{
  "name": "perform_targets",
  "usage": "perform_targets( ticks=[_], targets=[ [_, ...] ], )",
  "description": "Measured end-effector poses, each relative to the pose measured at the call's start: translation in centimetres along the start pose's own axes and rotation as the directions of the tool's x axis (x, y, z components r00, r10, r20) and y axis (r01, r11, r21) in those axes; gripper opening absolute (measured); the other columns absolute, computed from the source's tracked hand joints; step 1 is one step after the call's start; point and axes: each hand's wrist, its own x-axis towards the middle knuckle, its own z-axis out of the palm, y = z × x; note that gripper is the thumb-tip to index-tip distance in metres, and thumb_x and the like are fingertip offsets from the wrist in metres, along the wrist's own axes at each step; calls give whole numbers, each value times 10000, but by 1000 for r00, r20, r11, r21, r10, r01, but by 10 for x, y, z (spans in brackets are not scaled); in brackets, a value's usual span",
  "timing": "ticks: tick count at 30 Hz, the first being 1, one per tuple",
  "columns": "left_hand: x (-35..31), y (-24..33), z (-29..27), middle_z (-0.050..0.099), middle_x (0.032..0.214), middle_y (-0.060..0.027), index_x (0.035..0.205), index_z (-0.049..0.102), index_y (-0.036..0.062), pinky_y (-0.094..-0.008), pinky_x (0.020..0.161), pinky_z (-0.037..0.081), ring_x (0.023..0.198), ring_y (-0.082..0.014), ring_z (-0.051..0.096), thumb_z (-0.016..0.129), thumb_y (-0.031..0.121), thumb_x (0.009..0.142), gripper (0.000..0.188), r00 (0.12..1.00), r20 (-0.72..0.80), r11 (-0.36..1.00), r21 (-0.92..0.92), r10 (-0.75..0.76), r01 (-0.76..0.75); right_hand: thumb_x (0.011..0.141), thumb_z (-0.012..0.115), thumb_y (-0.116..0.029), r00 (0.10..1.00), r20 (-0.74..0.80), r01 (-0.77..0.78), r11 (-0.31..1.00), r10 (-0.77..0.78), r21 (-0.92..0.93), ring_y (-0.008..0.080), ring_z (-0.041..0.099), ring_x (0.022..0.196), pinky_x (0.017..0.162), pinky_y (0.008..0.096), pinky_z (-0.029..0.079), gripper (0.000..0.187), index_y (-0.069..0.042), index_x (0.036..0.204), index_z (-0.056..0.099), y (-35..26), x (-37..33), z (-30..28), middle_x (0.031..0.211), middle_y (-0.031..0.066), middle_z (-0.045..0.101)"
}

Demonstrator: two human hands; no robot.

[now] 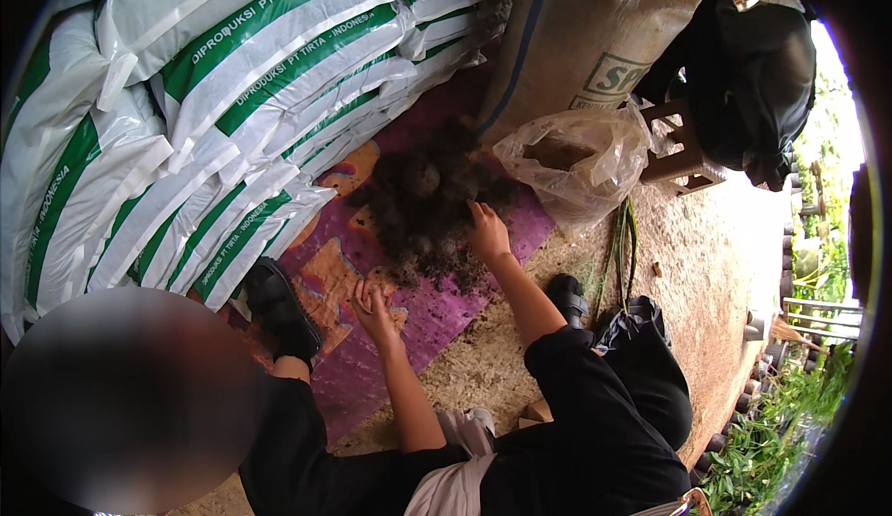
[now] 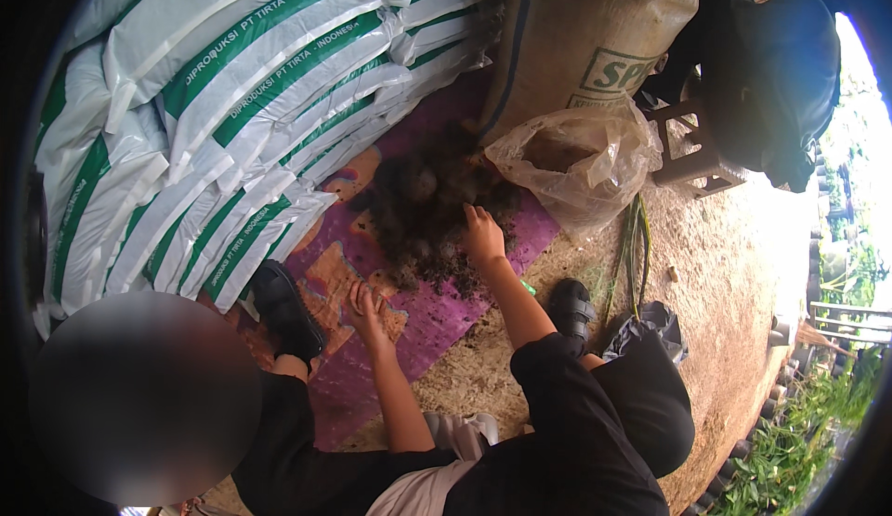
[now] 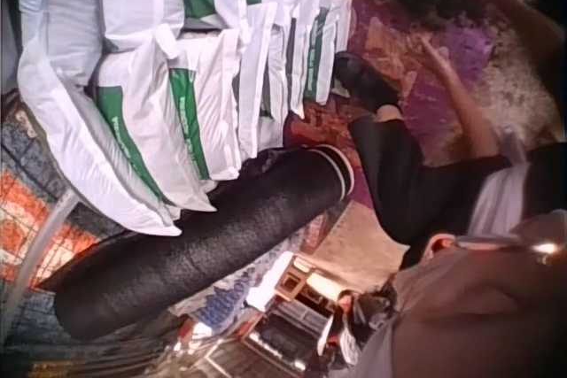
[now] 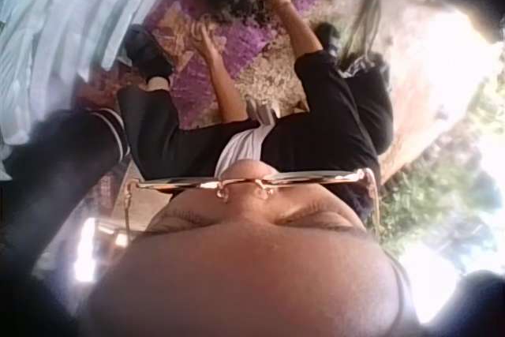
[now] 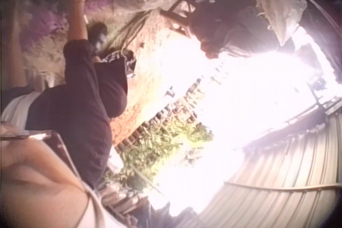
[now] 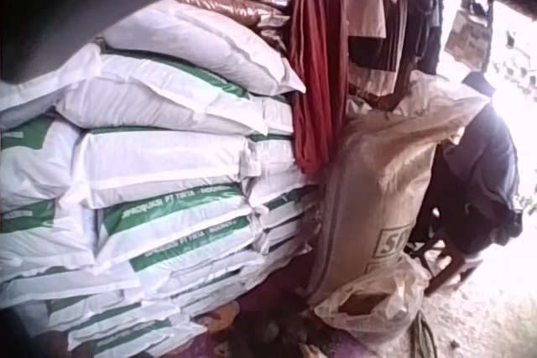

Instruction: The person sits on a mat and mixes dark soil with a granular substrate by hand. They then form the mixture into round balls and wrap each one with a long green leaf strip.

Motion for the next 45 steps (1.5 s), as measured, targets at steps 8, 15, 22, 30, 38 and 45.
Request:
perform_targets(
  ticks=[8,15,22,30,38,45],
  targets=[
    [-3,-3,-10,470,1181,-73,1253,406,99,-343,808,428,950,-184,524,575,282,867,459,998,28,997,-50,53,-51,766,666,-184,952,154,-306,860,266,408,303,632,702,654,357,488,371,4,1075,588,-12,9,-43,758,183,638],
    [-5,-2,0,459,1220,-93,1264,414,70,-375,877,427,1077,-220,510,604,338,831,543,996,72,998,-35,59,-56,750,700,-346,984,-166,18,882,69,471,180,604,815,744,298,460,545,85,1057,571,2,22,-79,830,155,633],
    [-5,-2,-5,416,1279,-81,1264,393,88,-385,905,387,1114,-227,479,543,281,878,456,997,74,999,-10,36,-35,806,619,-437,976,163,-217,712,144,668,160,554,876,805,294,434,593,63,1117,547,-61,34,-94,911,136,619],
    [1,-6,-10,436,1239,-69,1248,416,100,-356,882,405,1092,-228,495,566,255,866,439,999,38,998,-49,37,-35,756,639,-141,1000,-23,12,959,-6,282,340,549,994,825,367,446,439,-1,1155,521,3,-39,-10,1071,205,567],
    [-6,-1,0,449,1245,-90,1271,405,92,-372,891,425,1093,-219,510,584,324,850,513,999,39,1000,-1,-1,1,705,660,-111,940,61,340,935,-335,-100,344,439,1133,913,390,416,602,-23,1249,417,-11,-8,33,1250,166,433],
    [1,-2,-11,445,1271,-105,1276,412,87,-387,918,414,1112,-235,507,581,343,852,523,999,39,999,-23,25,-25,746,658,-136,962,201,183,982,-187,38,355,438,1161,934,387,404,572,-9,1250,419,-1,5,23,1260,206,451]
  ],
)
